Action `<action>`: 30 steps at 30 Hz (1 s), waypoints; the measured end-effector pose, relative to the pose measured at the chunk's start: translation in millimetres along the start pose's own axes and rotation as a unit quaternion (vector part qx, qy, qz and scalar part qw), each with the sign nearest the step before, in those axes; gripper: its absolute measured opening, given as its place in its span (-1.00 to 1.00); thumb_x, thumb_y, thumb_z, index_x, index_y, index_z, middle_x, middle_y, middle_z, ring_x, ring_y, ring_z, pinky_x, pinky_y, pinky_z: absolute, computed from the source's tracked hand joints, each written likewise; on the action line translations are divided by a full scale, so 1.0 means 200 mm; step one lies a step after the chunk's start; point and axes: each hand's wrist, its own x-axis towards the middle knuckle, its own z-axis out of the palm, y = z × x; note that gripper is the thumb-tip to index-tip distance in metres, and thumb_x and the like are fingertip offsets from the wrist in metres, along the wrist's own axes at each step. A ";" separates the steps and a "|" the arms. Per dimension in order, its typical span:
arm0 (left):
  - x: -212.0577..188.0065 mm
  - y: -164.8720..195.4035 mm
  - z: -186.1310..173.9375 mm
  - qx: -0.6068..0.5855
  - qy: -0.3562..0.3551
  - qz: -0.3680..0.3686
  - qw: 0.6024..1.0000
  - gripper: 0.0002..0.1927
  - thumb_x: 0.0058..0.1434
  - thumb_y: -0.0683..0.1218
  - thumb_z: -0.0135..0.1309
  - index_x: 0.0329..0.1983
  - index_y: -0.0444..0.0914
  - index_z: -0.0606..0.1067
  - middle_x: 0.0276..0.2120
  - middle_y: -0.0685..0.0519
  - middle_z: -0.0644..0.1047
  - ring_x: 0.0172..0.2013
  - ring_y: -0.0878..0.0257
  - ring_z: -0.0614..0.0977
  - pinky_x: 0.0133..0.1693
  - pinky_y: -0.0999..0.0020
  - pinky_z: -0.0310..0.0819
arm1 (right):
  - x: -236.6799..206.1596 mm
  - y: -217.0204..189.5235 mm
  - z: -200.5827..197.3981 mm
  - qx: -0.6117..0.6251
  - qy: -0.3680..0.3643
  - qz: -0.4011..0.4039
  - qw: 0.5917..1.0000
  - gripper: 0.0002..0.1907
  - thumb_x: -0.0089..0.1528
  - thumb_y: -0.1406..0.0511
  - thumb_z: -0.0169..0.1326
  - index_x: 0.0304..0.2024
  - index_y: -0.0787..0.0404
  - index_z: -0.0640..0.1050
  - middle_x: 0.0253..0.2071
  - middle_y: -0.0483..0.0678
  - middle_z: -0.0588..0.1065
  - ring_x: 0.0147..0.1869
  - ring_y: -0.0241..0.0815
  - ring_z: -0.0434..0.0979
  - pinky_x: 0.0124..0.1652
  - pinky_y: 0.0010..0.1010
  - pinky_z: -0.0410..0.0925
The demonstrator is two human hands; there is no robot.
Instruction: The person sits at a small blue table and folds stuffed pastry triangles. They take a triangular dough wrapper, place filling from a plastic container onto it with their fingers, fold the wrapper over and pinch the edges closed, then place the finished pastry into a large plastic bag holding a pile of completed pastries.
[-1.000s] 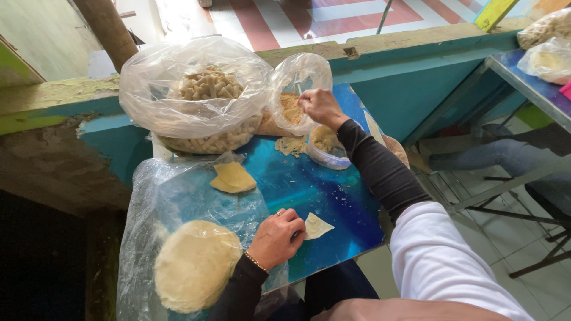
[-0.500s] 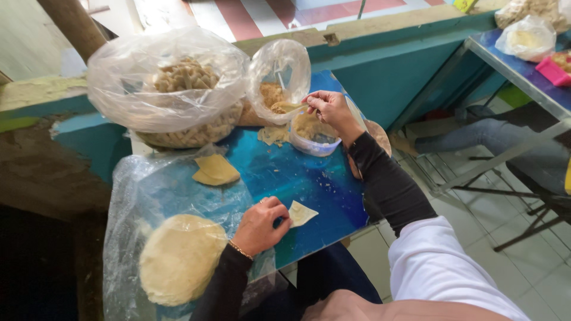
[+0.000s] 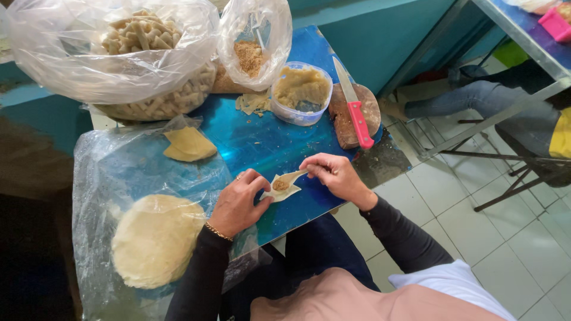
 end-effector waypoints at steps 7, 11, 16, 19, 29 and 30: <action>0.01 0.00 0.01 -0.003 0.020 0.023 1.000 -0.79 0.10 -0.13 0.26 -0.17 -0.11 0.63 -0.25 0.03 0.51 -0.25 0.11 0.61 -0.27 0.22 0.52 | -0.02 0.02 0.01 -0.092 0.014 -0.085 0.992 -0.86 0.28 0.44 0.12 -0.13 0.27 0.64 -0.29 -0.05 0.58 -0.26 -0.25 0.61 -0.25 -0.47 0.44; 0.00 0.00 0.04 0.021 0.002 0.030 0.999 -0.72 0.05 -0.14 0.27 -0.13 -0.09 0.64 -0.29 0.03 0.49 -0.27 0.10 0.59 -0.28 0.22 0.51 | -0.02 0.02 0.00 -0.127 0.017 -0.133 0.983 -0.86 0.27 0.44 0.14 -0.13 0.24 0.64 -0.29 -0.02 0.57 -0.26 -0.15 0.62 -0.24 -0.43 0.44; 0.00 0.00 0.05 0.034 -0.015 0.039 0.999 -0.73 0.05 -0.14 0.26 -0.14 -0.09 0.64 -0.30 0.03 0.48 -0.28 0.09 0.57 -0.30 0.20 0.49 | -0.02 0.00 0.00 -0.143 0.009 -0.149 0.978 -0.85 0.27 0.44 0.14 -0.11 0.24 0.63 -0.26 -0.02 0.58 -0.25 -0.13 0.62 -0.24 -0.40 0.46; 0.00 0.00 0.05 0.034 -0.017 0.045 0.998 -0.74 0.05 -0.15 0.25 -0.16 -0.08 0.64 -0.30 0.03 0.48 -0.28 0.09 0.57 -0.30 0.20 0.49 | -0.02 -0.01 -0.01 -0.148 0.004 -0.153 0.977 -0.85 0.27 0.44 0.13 -0.11 0.24 0.63 -0.25 -0.02 0.58 -0.24 -0.12 0.63 -0.23 -0.39 0.47; 0.00 0.02 0.06 0.011 -0.014 0.065 0.998 -0.74 0.08 -0.16 0.23 -0.14 -0.08 0.62 -0.30 0.04 0.47 -0.29 0.09 0.58 -0.30 0.21 0.49 | -0.02 -0.03 -0.01 -0.148 -0.004 -0.169 0.974 -0.82 0.27 0.47 0.13 -0.08 0.23 0.63 -0.21 -0.01 0.58 -0.19 -0.10 0.65 -0.20 -0.38 0.48; 0.00 0.03 0.06 0.010 -0.012 0.061 0.998 -0.75 0.08 -0.16 0.23 -0.14 -0.09 0.62 -0.30 0.04 0.47 -0.29 0.10 0.58 -0.31 0.21 0.49 | -0.02 -0.04 -0.01 -0.146 -0.006 -0.172 0.974 -0.81 0.27 0.47 0.13 -0.08 0.24 0.63 -0.20 -0.01 0.58 -0.18 -0.09 0.66 -0.20 -0.39 0.49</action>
